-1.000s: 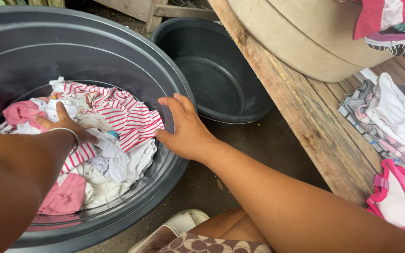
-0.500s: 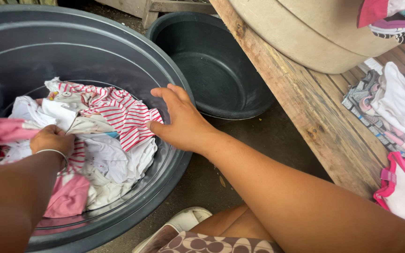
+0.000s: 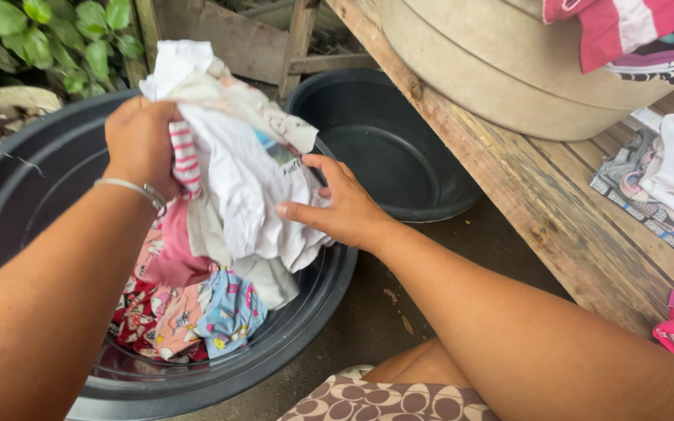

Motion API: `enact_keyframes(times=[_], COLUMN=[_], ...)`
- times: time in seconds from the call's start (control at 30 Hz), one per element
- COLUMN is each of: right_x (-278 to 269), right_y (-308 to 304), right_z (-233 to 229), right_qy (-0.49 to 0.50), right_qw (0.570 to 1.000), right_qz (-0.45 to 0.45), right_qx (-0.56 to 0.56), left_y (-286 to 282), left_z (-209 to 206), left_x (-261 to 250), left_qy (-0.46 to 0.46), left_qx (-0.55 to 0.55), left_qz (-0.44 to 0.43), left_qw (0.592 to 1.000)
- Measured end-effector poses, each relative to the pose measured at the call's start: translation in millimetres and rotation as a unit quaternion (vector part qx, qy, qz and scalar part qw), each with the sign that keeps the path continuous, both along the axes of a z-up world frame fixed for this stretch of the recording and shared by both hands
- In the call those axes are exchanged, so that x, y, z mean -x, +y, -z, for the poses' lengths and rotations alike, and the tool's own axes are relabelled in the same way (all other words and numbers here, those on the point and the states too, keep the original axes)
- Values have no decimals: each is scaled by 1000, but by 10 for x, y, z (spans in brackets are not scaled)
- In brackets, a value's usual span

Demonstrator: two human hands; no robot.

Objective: The person picks up clothing items from a plastic basin, lays them flat on a wooden surface, and folds them by hand, adding them to sorted piles of folded laundry.

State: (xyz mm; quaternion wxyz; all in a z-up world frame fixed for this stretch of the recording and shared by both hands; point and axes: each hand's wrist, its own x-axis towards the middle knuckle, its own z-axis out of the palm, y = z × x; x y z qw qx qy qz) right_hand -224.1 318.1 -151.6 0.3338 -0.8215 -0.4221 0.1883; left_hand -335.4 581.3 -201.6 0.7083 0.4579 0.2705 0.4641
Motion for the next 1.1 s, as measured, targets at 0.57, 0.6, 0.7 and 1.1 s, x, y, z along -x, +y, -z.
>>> enact_keyframes(times=[0.57,0.6,0.7,1.1], right_x=[-111,-85,-69,148], right_y=[-130,-127,-113,-128], right_z=[-241,-234,-247,-242], right_qy=[16,42,103,257], right_qw=[986,988,984,961], right_qz=[110,121,122,-79], right_qx=[-123,-89,-85,67], left_y=[176,120,-202,-838], left_z=[67,109,240,104], left_x=[74,97,139,52], left_qy=[461,479,492,248], left_qx=[-259,-166,4,207], left_qz=[161,203,290,273], left_qw=[833,838,821,906])
